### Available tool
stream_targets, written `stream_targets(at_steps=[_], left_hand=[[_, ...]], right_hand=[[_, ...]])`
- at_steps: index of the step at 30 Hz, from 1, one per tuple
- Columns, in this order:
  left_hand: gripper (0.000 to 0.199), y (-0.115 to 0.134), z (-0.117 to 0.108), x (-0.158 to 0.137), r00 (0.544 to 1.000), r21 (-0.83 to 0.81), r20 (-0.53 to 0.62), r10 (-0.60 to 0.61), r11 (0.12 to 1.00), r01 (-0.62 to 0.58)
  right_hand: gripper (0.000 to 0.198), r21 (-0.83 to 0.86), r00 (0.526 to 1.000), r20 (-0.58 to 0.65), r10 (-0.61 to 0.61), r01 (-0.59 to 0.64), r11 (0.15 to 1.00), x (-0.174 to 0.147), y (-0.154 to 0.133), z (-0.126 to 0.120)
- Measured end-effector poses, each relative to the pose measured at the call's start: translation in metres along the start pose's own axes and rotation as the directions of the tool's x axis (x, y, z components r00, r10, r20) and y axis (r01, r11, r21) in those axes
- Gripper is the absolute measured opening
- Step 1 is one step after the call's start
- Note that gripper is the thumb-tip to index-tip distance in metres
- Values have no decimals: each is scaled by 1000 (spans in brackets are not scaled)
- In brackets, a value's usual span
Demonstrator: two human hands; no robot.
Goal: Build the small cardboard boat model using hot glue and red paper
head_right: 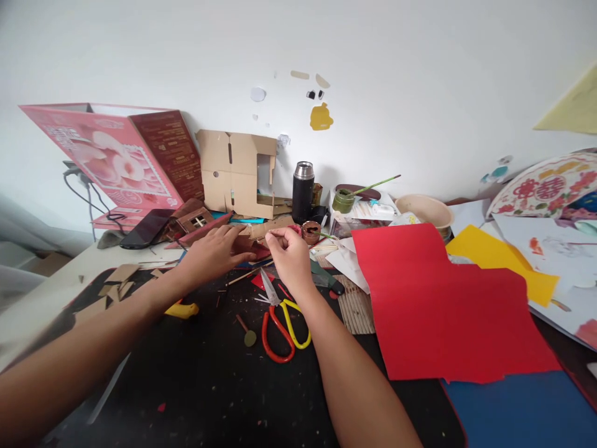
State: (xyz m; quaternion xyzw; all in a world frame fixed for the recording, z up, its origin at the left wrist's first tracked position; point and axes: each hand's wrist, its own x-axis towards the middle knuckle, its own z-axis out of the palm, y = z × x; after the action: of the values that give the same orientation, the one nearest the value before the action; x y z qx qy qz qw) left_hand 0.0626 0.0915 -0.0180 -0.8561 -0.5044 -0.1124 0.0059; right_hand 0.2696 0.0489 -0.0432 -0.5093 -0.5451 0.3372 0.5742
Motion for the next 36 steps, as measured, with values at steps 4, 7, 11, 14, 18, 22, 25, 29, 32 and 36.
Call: stream_targets(at_steps=[4,7,11,14,18,22,25,29,32,36], left_hand=[[64,3,2,3,1000,12,5,-7,1000,7],[63,1,3,3,1000,0,10,1,1000,-1],[64,-7,3,7,1000,-51,12,25,998,-24],[65,-17,1,12,996,-121,14,92,989,-90],[65,-30,-7,15,980,-209,-19,196,958,-196],[66,-42,-15,9,950,-294,-55,308,904,-310],[63,-52,-14,5,938,-361,-29,346,871,-333],[62,-63,-6,0,935,-421,-27,353,845,-331],[60,-66,-2,-4,940,-446,-53,336,835,-323],[59,-64,-1,-9,944,-454,-87,319,831,-322]], right_hand=[[30,24,999,-26,33,-32,999,0,1,1],[28,8,999,-33,16,-15,1000,0,-1,1],[27,-51,999,-45,-7,5,999,0,-2,0],[26,-101,999,-41,-31,27,995,0,-2,0],[26,-162,998,-2,-57,56,985,-3,-4,0],[23,-259,994,41,-100,108,960,-9,-7,3],[21,-362,988,86,-130,152,920,-13,-7,5],[20,-469,975,158,-155,213,857,-19,-4,9],[21,-506,961,222,-167,260,822,-23,-2,12],[22,-534,948,270,-168,293,793,-26,-1,16]])
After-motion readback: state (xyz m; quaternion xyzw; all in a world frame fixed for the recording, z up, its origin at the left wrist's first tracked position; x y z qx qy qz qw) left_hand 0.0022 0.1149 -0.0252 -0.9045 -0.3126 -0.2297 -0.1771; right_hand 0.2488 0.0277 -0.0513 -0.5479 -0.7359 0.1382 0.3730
